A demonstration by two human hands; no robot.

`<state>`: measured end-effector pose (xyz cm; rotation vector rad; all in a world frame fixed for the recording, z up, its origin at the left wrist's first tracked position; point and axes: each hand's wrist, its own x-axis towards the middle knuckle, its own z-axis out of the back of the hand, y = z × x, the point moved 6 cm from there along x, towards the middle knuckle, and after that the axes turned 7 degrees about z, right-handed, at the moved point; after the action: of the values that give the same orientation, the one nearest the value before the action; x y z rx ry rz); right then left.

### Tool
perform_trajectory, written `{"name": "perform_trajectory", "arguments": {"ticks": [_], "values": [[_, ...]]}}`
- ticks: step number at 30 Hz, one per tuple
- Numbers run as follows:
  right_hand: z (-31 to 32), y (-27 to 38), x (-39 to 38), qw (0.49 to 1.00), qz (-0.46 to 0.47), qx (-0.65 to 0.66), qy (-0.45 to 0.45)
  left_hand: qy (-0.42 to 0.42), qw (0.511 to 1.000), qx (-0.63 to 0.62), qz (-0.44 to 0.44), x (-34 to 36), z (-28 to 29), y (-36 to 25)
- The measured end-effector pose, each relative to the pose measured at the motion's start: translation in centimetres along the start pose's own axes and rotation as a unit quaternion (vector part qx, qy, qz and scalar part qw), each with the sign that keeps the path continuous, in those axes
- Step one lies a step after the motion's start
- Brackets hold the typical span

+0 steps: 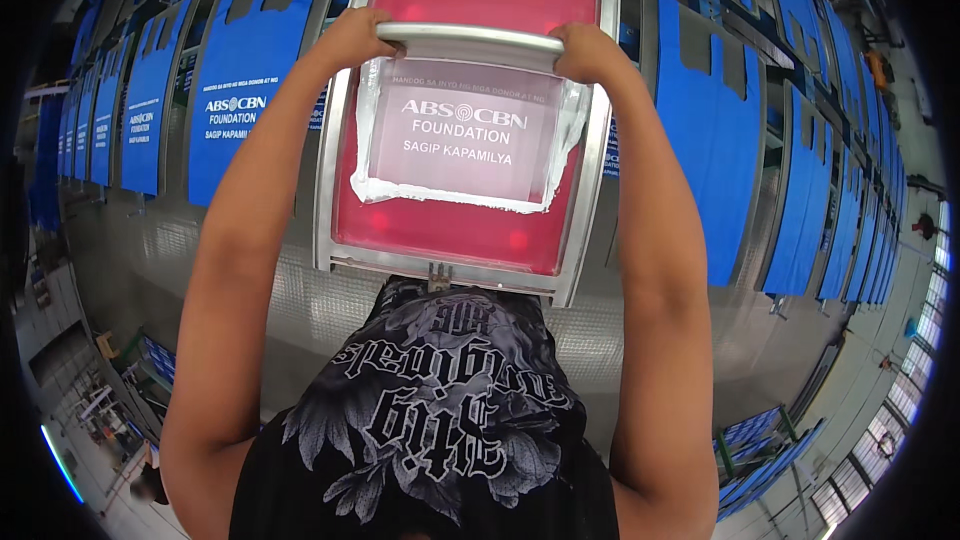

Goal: Using a screen and squeegee to apply white ink onto blue garments in a production line.

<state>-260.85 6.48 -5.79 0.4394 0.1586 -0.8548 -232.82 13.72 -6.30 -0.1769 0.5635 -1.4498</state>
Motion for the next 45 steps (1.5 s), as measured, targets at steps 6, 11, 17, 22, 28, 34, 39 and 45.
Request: {"name": "perform_trajectory", "arguments": {"ticks": [6, 11, 17, 22, 28, 34, 39, 45], "values": [[4.0, 0.6, 0.6, 1.0, 0.015, 0.007, -0.006, -0.316, 0.946, -0.01, -0.07, -11.3, 4.4, -2.4], [0.1, -1.6, 2.3, 0.999, 0.004, -0.016, 0.036, 0.385, 0.907, -0.149, 0.086, -27.3, -15.7, -1.3], [0.1, 3.2, 3.3, 0.998, 0.053, -0.038, 0.004, 0.315, 0.737, -0.566, 0.192, -32.9, -26.4, -3.2], [0.5, 5.9, 3.3, 0.996, 0.047, -0.044, -0.062, 0.338, 0.794, -0.494, 0.102, -32.6, -24.7, -4.2], [-2.9, 11.6, -6.7, 0.998, -0.006, -0.051, 0.024, 0.342, 0.773, -0.521, 0.124, -32.5, -21.8, -5.9], [-7.6, 19.4, -19.7, 0.994, 0.064, -0.02, -0.088, 0.336, 0.778, -0.511, 0.141, -32.3, -22.6, -5.8], [-7.0, 16.1, -19.0, 0.995, 0.04, -0.014, -0.089, 0.319, 0.843, -0.383, 0.201, -31.8, -24.1, -4.5], [-6.8, 7.1, -20.0, 0.986, -0.019, 0.12, -0.118, 0.292, 0.881, -0.296, 0.225, -32.1, -23.1, -3.2]]}}
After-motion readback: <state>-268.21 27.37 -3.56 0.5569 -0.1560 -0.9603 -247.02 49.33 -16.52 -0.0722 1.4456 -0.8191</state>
